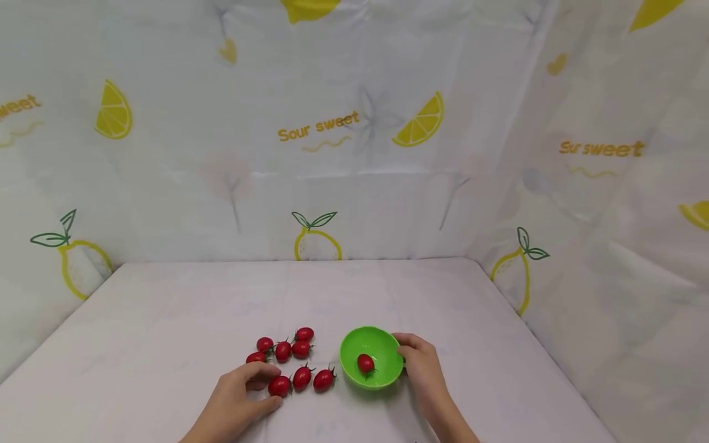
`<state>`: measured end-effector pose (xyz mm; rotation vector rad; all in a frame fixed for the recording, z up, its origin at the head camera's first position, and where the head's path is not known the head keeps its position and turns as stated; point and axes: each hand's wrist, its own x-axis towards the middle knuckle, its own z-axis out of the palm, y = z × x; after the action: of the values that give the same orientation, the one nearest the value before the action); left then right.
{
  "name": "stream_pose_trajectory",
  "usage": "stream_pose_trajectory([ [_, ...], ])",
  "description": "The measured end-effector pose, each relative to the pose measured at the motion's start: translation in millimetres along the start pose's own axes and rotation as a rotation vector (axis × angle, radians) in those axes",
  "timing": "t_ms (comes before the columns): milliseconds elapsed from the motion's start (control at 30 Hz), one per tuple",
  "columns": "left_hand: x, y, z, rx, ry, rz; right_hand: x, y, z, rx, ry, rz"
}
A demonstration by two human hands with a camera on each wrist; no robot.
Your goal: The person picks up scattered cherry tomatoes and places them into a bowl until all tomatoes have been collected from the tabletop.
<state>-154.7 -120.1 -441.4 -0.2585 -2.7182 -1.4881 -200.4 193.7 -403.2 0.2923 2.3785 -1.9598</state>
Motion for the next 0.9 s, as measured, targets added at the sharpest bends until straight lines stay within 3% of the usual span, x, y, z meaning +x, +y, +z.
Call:
stream_pose_trajectory([
  [633, -2.3, 0.1, 1.5, 0.014, 0.002, 0.037, -1.0, 1.9, -0.1, -0.01, 0.0, 0.013],
  [900, -3.5, 1.6, 2.3, 0.012, 0.063, 0.029, -0.7, 0.2, 1.8, -0.006, 0.0, 0.007],
])
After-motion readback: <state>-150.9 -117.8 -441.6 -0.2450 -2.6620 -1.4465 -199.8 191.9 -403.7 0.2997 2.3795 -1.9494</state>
